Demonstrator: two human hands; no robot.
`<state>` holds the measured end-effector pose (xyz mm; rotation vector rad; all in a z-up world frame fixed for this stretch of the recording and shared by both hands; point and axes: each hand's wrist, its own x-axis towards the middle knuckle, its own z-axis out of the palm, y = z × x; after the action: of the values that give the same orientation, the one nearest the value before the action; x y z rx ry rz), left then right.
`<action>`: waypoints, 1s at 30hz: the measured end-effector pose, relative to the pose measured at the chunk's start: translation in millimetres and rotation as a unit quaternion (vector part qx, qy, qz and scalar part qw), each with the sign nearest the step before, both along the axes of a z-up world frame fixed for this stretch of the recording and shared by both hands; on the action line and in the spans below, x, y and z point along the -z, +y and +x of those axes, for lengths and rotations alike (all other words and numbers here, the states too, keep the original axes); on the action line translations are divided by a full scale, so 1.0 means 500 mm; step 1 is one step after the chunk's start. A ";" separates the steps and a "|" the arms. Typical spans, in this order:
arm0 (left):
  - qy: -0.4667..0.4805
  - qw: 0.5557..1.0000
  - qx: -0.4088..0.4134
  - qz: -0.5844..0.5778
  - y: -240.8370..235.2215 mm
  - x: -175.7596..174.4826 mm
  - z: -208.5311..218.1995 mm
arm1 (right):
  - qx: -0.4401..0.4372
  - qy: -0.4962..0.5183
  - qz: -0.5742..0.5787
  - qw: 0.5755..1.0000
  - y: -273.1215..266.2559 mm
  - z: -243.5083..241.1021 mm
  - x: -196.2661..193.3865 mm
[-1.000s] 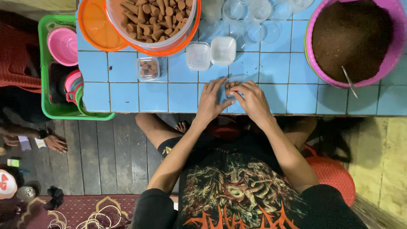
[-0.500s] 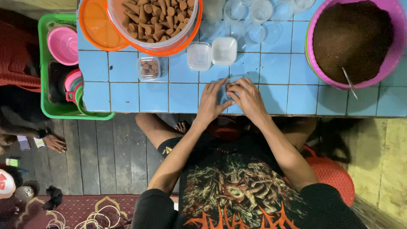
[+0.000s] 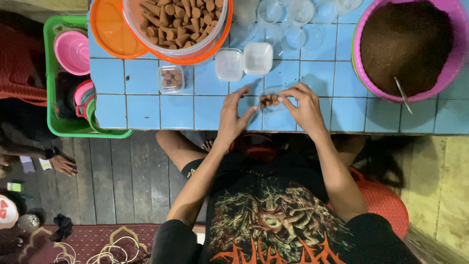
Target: The person picks brown cone-shaped items from a large orange bucket and places them into small clear plastic containers on a tiled table. The person repeats this process, filling one container and then moving to another.
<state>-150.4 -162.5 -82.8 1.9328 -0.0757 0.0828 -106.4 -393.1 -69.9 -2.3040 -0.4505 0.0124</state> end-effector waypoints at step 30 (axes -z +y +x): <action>-0.287 0.938 -0.171 0.090 0.241 -0.299 0.107 | -0.217 -0.232 -0.013 0.948 0.380 0.383 -0.200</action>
<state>-96.7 -42.0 66.7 2.0301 -0.1392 0.9012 84.9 -203.0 30.1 -2.1788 -1.1977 -0.3155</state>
